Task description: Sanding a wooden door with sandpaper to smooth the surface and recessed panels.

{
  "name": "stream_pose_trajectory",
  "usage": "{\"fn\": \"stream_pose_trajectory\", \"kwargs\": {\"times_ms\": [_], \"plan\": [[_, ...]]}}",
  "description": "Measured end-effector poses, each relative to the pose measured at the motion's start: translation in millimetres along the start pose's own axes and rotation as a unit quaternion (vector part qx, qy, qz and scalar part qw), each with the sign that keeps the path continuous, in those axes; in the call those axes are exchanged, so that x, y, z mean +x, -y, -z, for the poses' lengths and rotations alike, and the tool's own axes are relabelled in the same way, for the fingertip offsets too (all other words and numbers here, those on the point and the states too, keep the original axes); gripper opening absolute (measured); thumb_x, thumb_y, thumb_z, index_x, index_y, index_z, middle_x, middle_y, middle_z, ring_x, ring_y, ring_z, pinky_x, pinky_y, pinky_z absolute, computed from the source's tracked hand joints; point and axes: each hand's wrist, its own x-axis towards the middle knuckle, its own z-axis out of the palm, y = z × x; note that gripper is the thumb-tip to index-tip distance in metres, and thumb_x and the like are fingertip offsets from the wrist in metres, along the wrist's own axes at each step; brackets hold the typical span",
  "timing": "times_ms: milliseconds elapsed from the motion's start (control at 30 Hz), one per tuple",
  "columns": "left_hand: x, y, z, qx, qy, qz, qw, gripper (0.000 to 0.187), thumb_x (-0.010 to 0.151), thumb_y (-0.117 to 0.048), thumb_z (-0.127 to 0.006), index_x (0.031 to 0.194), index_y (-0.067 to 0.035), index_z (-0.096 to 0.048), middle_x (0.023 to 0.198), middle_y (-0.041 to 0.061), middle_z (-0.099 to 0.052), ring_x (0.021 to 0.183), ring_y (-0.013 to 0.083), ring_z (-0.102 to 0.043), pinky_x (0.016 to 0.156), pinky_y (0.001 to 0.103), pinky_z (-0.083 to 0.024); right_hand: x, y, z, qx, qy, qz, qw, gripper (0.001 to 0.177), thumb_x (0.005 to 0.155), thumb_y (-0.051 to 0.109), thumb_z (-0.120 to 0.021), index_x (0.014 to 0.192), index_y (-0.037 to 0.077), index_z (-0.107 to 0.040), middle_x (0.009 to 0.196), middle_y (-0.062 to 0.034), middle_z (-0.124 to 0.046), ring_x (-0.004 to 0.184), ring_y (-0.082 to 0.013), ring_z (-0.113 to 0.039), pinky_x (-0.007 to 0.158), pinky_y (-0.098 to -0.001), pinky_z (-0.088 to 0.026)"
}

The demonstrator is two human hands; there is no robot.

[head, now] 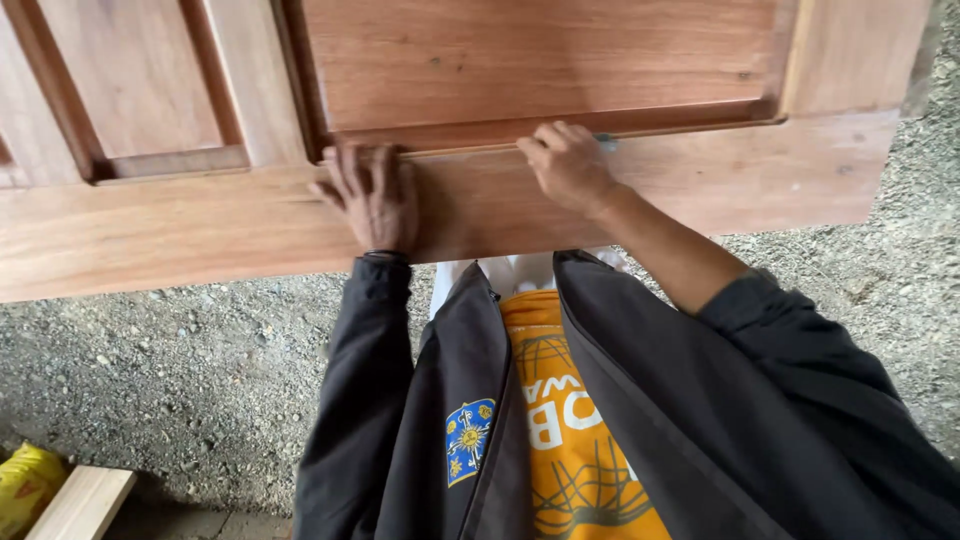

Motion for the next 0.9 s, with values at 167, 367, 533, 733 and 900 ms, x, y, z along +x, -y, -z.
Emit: {"fn": "stream_pose_trajectory", "kwargs": {"times_ms": [167, 367, 533, 733, 900], "plan": [[-3, -50, -6, -0.089, -0.053, -0.042, 0.994, 0.026, 0.076, -0.038, -0.056, 0.098, -0.026, -0.05, 0.099, 0.0, -0.04, 0.113, 0.023, -0.03, 0.095, 0.054, -0.01, -51, -90, 6, 0.182, 0.12, -0.022, 0.976, 0.02, 0.064, 0.003, -0.048, 0.083, 0.01, -0.055, 0.081, -0.0077, -0.049, 0.079, -0.0275, -0.05, 0.07, -0.0334, -0.04], [6, -69, 15, -0.078, -0.068, -0.014, 0.995, 0.016, 0.073, -0.031, -0.057, 0.083, -0.019, -0.055, 0.092, 0.004, -0.048, 0.098, 0.0264, -0.039, 0.092, 0.057, -0.011, -82, -154, 108, 0.077, 0.332, -0.197, 0.919, 0.024, 0.084, 0.0, -0.046, 0.104, 0.001, -0.058, 0.099, -0.0162, -0.056, 0.089, -0.0295, -0.051, 0.082, -0.0401, -0.043], [10, -95, 14, -0.085, -0.063, -0.054, 0.993, 0.022, 0.076, -0.037, -0.056, 0.079, -0.016, -0.052, 0.083, 0.005, -0.046, 0.088, 0.0284, -0.04, 0.09, 0.059, -0.014, -57, -124, 81, 0.054, 0.295, -0.105, 0.948, 0.017, 0.077, -0.002, -0.046, 0.087, 0.003, -0.059, 0.082, -0.0077, -0.053, 0.078, -0.025, -0.05, 0.055, -0.0368, -0.041], [16, -75, 19, -0.065, -0.067, -0.077, 0.993, 0.028, 0.076, -0.043, -0.058, 0.077, -0.016, -0.052, 0.082, 0.007, -0.047, 0.083, 0.0295, -0.043, 0.089, 0.052, -0.022, -79, -172, 89, 0.071, 0.355, -0.139, 0.922, 0.036, 0.072, -0.007, -0.039, 0.1, 0.004, -0.059, 0.089, -0.0111, -0.053, 0.083, -0.0286, -0.05, 0.067, -0.0407, -0.041], [8, 8, 22, -0.027, -0.029, 0.01, 0.999, 0.031, 0.075, -0.047, -0.061, 0.09, -0.021, -0.053, 0.102, 0.01, -0.04, 0.1, 0.0312, -0.034, 0.088, 0.059, -0.016, -62, -143, 68, 0.025, 0.307, -0.095, 0.947, 0.03, 0.074, 0.007, -0.045, 0.099, 0.012, -0.061, 0.097, -0.0039, -0.057, 0.092, -0.0231, -0.053, 0.068, -0.0387, -0.046]]}}
